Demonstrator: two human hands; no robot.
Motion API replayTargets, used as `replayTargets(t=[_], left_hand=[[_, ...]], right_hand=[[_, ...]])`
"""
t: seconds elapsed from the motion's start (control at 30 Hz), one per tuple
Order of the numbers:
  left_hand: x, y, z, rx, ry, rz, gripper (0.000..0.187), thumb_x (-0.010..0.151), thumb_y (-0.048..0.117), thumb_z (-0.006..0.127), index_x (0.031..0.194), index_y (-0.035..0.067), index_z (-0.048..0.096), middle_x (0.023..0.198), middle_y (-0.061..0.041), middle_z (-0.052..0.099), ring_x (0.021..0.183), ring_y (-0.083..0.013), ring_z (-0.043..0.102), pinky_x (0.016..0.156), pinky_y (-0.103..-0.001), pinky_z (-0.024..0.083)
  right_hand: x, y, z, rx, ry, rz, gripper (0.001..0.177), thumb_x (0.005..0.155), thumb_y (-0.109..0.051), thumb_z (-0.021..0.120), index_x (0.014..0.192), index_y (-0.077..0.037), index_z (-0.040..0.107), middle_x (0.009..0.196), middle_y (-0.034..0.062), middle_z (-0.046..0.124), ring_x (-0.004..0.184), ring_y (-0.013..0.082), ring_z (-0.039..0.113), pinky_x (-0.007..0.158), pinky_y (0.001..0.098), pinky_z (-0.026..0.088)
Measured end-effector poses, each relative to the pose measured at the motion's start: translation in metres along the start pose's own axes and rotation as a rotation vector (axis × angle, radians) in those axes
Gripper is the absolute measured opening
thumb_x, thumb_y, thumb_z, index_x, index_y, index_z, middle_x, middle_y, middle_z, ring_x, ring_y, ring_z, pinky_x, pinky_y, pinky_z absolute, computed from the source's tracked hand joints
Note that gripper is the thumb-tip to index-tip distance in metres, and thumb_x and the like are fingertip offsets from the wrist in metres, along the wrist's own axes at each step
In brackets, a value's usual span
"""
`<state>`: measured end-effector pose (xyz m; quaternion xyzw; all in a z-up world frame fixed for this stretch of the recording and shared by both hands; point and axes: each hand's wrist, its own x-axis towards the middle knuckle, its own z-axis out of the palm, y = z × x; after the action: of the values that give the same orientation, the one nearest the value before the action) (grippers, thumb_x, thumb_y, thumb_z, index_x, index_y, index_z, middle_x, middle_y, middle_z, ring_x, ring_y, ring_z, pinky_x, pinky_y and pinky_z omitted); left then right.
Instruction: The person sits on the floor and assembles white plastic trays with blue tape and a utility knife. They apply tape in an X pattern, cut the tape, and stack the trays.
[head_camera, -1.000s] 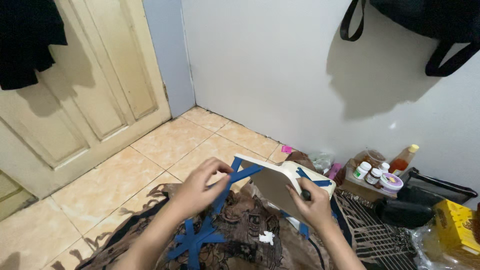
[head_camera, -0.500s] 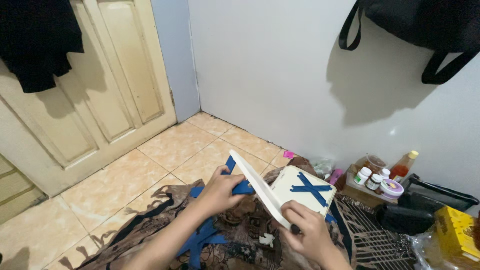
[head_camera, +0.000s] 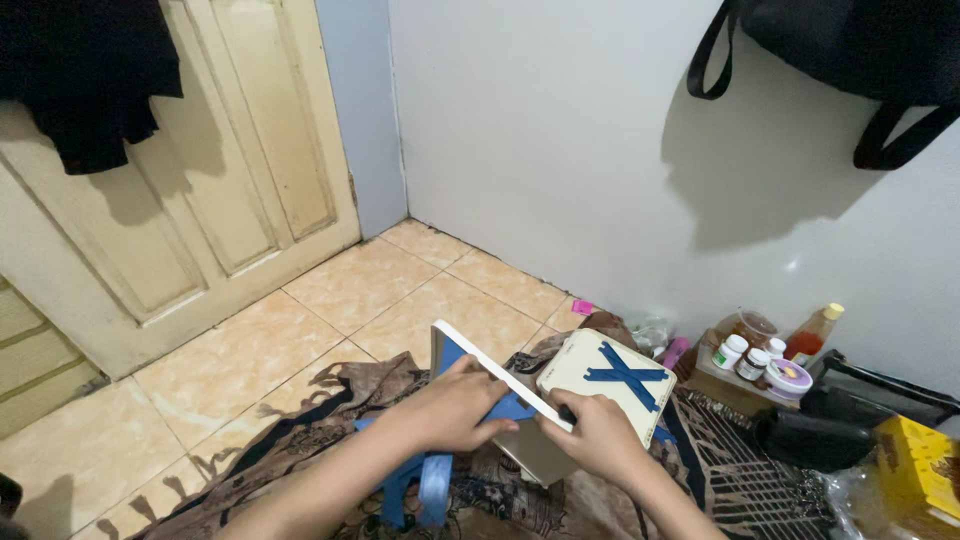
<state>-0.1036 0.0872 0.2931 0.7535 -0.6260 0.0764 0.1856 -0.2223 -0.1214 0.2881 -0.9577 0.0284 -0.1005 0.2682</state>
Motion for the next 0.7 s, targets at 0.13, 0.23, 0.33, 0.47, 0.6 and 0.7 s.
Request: replayTargets(t=[0.13,0.23,0.33,0.47,0.6,0.7], left_hand=[[-0.003,0.02,-0.006,0.048,-0.112,-0.162,0.056,0.099,0.045,0.058,0.119,-0.008,0.059,0.073,-0.022,0.069,0.082,-0.0439,0.066,0.096,-0.049,0.044],[0.0,0.027,-0.005,0.108,-0.091,-0.163,0.053,0.1,0.044,0.057,0.116,-0.006,0.059,0.071,-0.021,0.068,0.076,-0.044,0.065,0.083,-0.049,0.049],[0.001,0.025,0.0,0.144,-0.118,-0.155,0.053,0.101,0.046,0.057,0.113,-0.005,0.059,0.072,-0.02,0.068,0.076,-0.0422,0.065,0.079,-0.049,0.049],[0.007,0.017,0.003,0.273,0.091,0.006,0.056,0.1,0.049,0.058,0.105,-0.007,0.061,0.083,-0.019,0.068,0.078,-0.038,0.066,0.082,-0.045,0.049],[0.014,0.004,-0.011,0.427,0.286,0.12,0.058,0.094,0.055,0.059,0.09,-0.003,0.063,0.077,-0.017,0.067,0.088,-0.0354,0.068,0.114,-0.049,0.04],[0.019,-0.001,-0.019,0.304,0.226,0.142,0.061,0.095,0.057,0.059,0.091,-0.003,0.064,0.071,-0.016,0.066,0.086,-0.0359,0.069,0.117,-0.047,0.036]], right_hand=[[-0.008,-0.001,-0.008,0.035,0.011,-0.04,0.033,0.081,-0.033,0.071,0.109,-0.016,0.077,0.058,0.0171,0.068,0.048,0.0293,0.067,0.05,0.0393,0.049],[-0.012,0.0,-0.015,0.079,-0.053,0.019,0.028,0.084,-0.032,0.07,0.105,-0.015,0.077,0.053,0.0165,0.066,0.041,0.0252,0.062,0.047,0.0364,0.044],[-0.013,0.003,-0.014,0.118,-0.055,-0.069,0.024,0.084,-0.028,0.068,0.098,-0.01,0.076,0.052,0.0134,0.064,0.038,0.0196,0.059,0.043,0.0346,0.042],[-0.011,0.012,-0.002,0.291,0.035,-0.178,0.018,0.088,-0.022,0.067,0.093,-0.004,0.069,0.059,0.0076,0.064,0.046,0.0093,0.053,0.043,0.0316,0.042],[-0.006,0.018,0.002,0.451,0.01,-0.033,0.018,0.093,-0.021,0.062,0.091,-0.003,0.065,0.066,0.0023,0.065,0.047,0.0025,0.05,0.04,0.0273,0.04],[-0.004,0.02,-0.003,0.345,0.029,-0.03,0.021,0.094,-0.023,0.064,0.089,-0.003,0.066,0.061,0.004,0.061,0.044,0.0048,0.042,0.039,0.0269,0.032]])
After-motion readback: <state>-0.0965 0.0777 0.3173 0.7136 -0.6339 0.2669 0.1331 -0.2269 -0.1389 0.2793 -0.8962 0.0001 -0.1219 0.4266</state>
